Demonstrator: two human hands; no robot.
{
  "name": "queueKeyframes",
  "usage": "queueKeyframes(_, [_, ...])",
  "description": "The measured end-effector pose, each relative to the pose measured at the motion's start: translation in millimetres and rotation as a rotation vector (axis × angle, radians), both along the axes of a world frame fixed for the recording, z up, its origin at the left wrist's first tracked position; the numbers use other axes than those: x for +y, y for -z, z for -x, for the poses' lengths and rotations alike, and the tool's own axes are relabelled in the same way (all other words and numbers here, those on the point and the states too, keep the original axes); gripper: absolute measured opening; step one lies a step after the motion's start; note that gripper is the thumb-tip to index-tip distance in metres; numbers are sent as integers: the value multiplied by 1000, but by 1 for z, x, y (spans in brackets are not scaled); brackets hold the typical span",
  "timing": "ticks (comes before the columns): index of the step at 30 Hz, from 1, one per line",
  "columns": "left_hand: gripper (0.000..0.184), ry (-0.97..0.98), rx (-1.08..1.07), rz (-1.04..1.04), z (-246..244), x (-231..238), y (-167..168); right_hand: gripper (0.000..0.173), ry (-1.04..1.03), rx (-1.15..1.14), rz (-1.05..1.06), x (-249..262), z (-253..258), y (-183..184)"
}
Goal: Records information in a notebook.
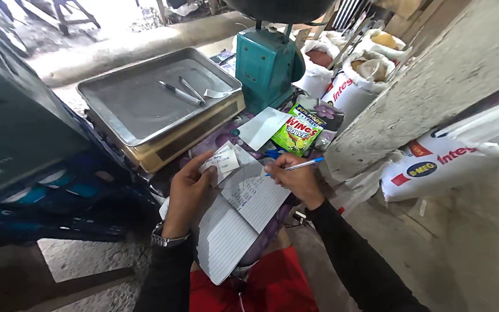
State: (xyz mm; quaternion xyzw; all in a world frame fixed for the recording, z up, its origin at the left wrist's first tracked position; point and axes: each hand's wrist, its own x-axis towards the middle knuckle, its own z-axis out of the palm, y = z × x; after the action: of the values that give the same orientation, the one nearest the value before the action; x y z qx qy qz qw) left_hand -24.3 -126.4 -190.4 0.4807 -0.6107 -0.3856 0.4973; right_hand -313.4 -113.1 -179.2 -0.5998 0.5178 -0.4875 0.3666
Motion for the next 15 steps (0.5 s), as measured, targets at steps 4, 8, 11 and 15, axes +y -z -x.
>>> queueKeyframes(4, [39,2,2,5,0,0,1,28,20,61,4,1,2,2])
queueKeyframes(8, [38,4,2,-6,1,1,0,25,-45,49,43,-1,7,4])
queueKeyframes(11, [38,1,6,-5,1,1,-1,24,-79,52,86,0,9,6])
queueKeyframes(15, [38,3,-1,-7,2,2,-2,25,-98,70,121,0,12,10])
